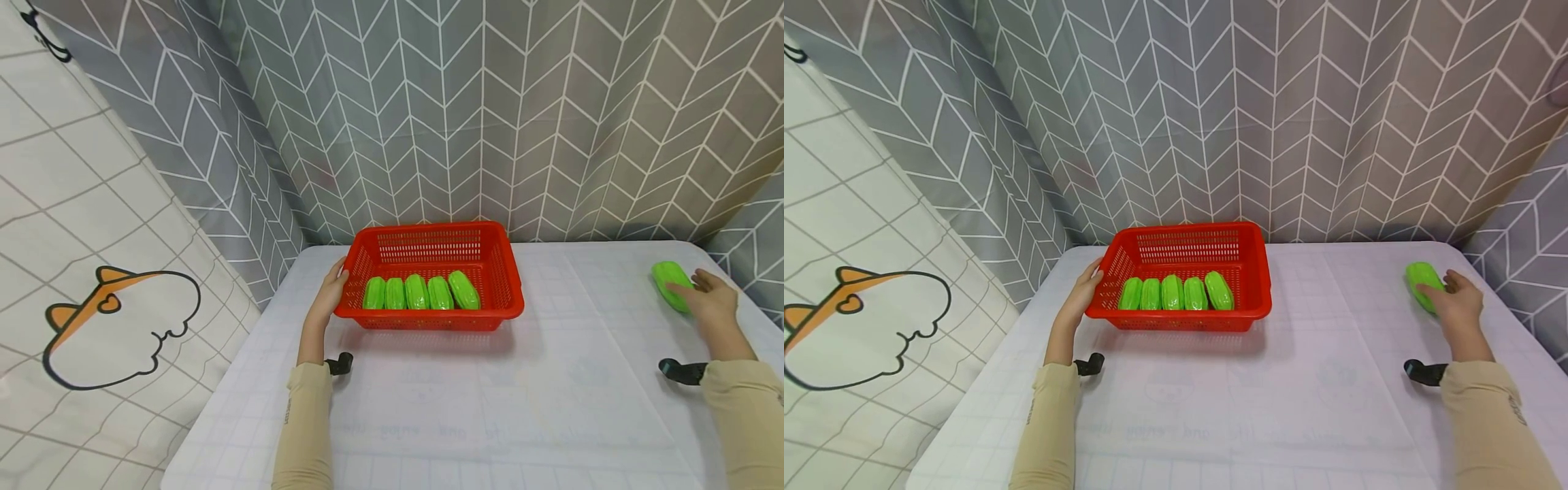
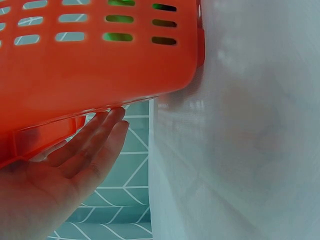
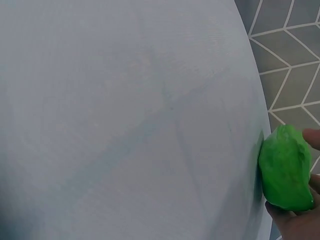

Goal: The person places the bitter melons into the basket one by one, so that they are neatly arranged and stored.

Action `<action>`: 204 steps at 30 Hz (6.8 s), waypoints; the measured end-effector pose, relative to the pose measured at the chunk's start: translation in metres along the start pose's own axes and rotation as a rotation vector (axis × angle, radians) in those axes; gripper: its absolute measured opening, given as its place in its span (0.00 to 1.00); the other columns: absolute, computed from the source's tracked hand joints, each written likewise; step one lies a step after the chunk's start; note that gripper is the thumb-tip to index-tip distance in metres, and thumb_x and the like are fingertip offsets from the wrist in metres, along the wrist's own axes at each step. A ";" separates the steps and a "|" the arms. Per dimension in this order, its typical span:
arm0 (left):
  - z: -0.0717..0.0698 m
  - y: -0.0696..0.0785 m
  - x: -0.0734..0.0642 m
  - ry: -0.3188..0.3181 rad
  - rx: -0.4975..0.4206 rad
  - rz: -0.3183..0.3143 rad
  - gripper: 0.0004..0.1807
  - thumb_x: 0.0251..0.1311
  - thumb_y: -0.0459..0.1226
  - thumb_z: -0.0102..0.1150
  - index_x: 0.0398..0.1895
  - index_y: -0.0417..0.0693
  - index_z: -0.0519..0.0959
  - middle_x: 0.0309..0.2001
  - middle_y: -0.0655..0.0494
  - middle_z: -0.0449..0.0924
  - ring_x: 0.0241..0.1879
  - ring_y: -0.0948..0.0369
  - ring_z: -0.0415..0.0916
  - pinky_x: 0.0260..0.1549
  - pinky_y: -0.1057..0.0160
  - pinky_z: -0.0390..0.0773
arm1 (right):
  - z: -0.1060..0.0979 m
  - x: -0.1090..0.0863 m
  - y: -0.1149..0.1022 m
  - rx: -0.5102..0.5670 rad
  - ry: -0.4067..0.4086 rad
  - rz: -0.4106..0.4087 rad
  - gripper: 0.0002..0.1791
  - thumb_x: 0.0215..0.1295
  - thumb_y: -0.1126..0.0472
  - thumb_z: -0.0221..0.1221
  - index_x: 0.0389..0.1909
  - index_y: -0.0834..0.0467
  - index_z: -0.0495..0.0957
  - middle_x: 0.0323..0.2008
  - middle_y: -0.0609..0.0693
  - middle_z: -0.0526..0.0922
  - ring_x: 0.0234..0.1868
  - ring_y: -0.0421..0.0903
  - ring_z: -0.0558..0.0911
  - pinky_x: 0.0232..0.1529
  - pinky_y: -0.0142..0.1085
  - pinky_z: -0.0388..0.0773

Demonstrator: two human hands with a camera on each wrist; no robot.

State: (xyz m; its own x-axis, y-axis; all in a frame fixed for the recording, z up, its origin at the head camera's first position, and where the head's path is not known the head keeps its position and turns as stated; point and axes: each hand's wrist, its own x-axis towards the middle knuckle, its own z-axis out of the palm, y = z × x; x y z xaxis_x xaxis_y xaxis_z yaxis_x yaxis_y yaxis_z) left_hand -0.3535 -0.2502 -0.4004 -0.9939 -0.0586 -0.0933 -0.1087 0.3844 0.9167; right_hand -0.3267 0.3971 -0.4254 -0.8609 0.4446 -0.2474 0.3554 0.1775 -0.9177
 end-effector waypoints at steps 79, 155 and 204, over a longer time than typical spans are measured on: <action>0.002 -0.003 0.004 0.018 0.014 0.009 0.30 0.75 0.47 0.35 0.78 0.58 0.50 0.75 0.46 0.53 0.69 0.46 0.61 0.65 0.42 0.68 | 0.118 -0.047 -0.087 -0.104 -0.135 -0.419 0.41 0.71 0.50 0.53 0.76 0.64 0.46 0.75 0.65 0.52 0.75 0.63 0.56 0.72 0.47 0.60; 0.001 -0.001 0.005 -0.033 -0.040 -0.033 0.30 0.76 0.46 0.35 0.78 0.58 0.48 0.76 0.46 0.51 0.66 0.46 0.64 0.63 0.45 0.71 | 0.226 -0.106 -0.114 -0.201 -0.344 -0.627 0.30 0.70 0.56 0.57 0.69 0.65 0.65 0.66 0.67 0.70 0.65 0.64 0.72 0.65 0.54 0.70; -0.001 -0.003 0.005 -0.016 -0.016 -0.009 0.29 0.76 0.47 0.35 0.78 0.61 0.48 0.75 0.47 0.54 0.65 0.48 0.66 0.63 0.47 0.72 | 0.244 -0.125 -0.135 -0.660 -0.487 -0.580 0.28 0.69 0.54 0.56 0.58 0.76 0.72 0.46 0.68 0.81 0.36 0.52 0.80 0.32 0.32 0.76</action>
State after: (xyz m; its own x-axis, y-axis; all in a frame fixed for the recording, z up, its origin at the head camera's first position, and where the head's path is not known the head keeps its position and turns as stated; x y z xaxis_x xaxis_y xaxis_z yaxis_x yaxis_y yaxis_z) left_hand -0.3583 -0.2523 -0.4030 -0.9930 -0.0470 -0.1083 -0.1180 0.3694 0.9217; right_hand -0.3559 0.1038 -0.3463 -0.9678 -0.2463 -0.0521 -0.1627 0.7701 -0.6169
